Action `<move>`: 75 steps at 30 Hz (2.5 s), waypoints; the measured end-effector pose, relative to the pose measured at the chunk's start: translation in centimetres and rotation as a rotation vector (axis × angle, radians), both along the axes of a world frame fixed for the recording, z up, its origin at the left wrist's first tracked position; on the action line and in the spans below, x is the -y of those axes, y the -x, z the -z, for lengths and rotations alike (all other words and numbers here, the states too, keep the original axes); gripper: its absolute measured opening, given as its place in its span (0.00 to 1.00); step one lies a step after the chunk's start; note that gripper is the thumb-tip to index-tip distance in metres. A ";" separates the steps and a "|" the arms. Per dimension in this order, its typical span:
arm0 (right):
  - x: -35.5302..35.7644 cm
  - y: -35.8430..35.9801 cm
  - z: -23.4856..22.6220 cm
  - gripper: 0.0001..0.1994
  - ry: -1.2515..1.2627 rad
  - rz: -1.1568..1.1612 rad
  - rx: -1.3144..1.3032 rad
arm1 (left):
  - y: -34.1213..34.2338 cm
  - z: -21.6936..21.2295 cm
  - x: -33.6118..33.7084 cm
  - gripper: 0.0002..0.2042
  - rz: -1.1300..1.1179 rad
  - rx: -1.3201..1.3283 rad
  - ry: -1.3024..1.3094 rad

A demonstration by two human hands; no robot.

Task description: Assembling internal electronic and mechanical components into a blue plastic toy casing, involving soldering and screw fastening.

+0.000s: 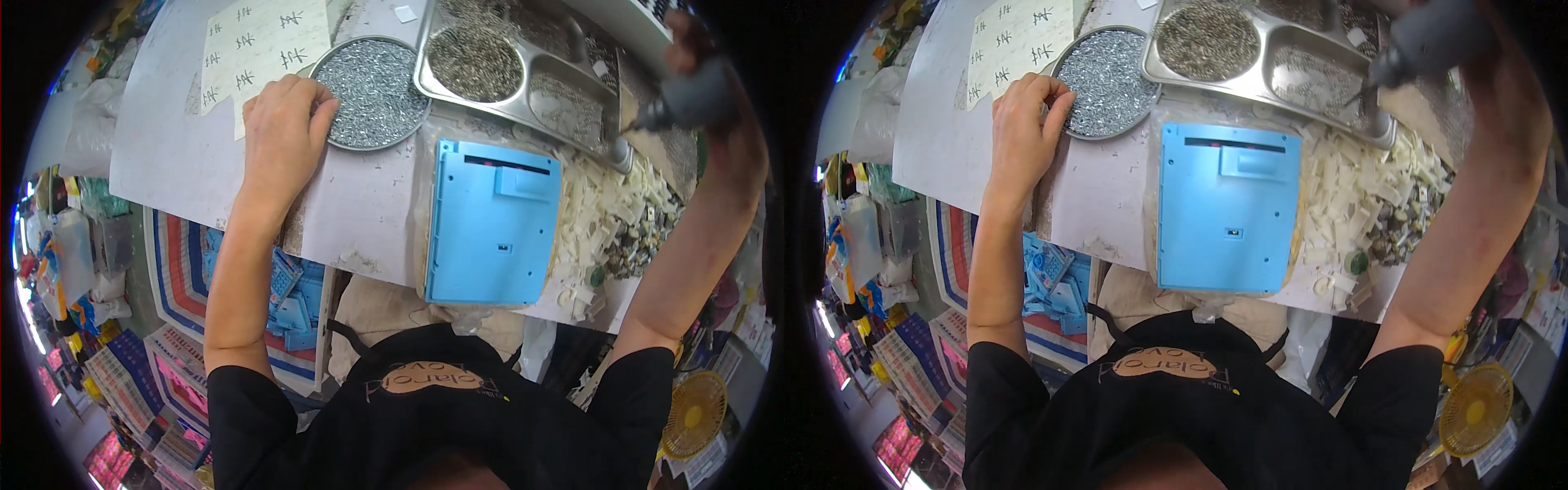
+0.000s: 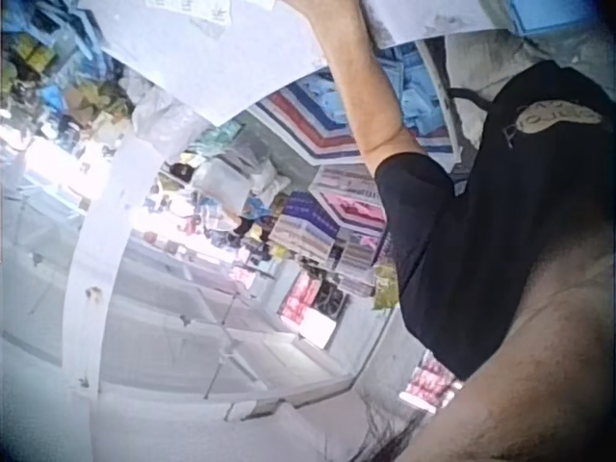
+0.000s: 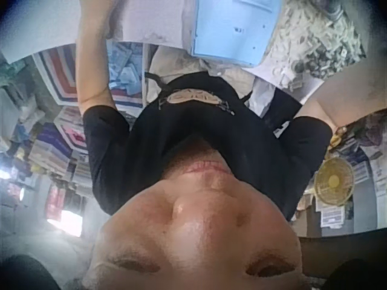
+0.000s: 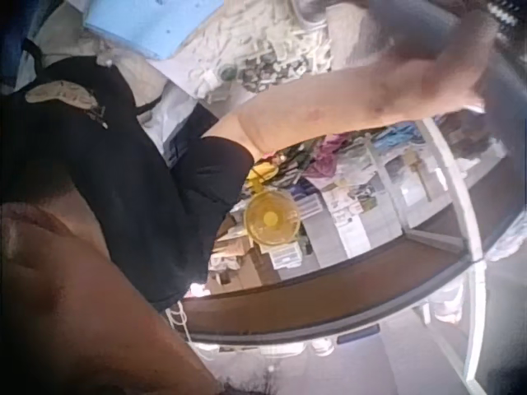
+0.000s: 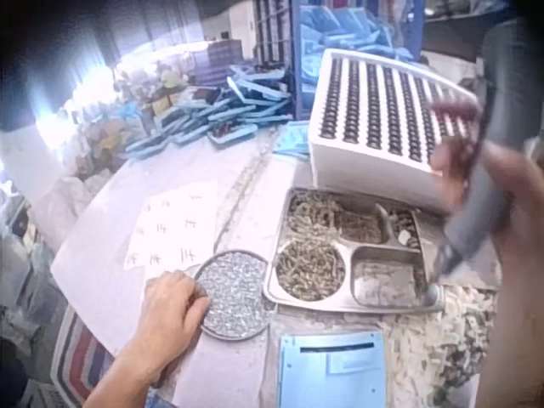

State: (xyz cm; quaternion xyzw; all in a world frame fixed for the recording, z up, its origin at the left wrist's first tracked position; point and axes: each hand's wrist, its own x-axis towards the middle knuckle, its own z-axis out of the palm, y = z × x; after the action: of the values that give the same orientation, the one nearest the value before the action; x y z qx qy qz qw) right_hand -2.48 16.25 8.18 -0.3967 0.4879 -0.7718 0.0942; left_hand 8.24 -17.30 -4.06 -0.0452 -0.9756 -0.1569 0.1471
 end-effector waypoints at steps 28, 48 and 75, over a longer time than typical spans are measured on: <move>3.7 -7.5 1.1 0.13 -0.136 -0.126 0.033 | -4.4 -0.9 -9.0 0.06 0.223 0.182 -0.887; 2.0 -9.5 0.3 0.13 -0.114 -0.101 0.074 | -7.3 -3.6 -10.9 0.14 0.273 0.035 -0.691; 3.7 -12.7 1.0 0.14 0.205 -0.129 0.125 | -10.3 -1.1 -12.4 0.04 0.392 -0.130 -0.663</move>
State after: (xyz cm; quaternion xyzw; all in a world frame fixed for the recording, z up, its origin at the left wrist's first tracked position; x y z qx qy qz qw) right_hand 10.18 12.56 7.21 -0.3861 0.3730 -0.8332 0.1326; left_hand 18.54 -4.94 -2.94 -0.1904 -0.8334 -0.4856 0.1826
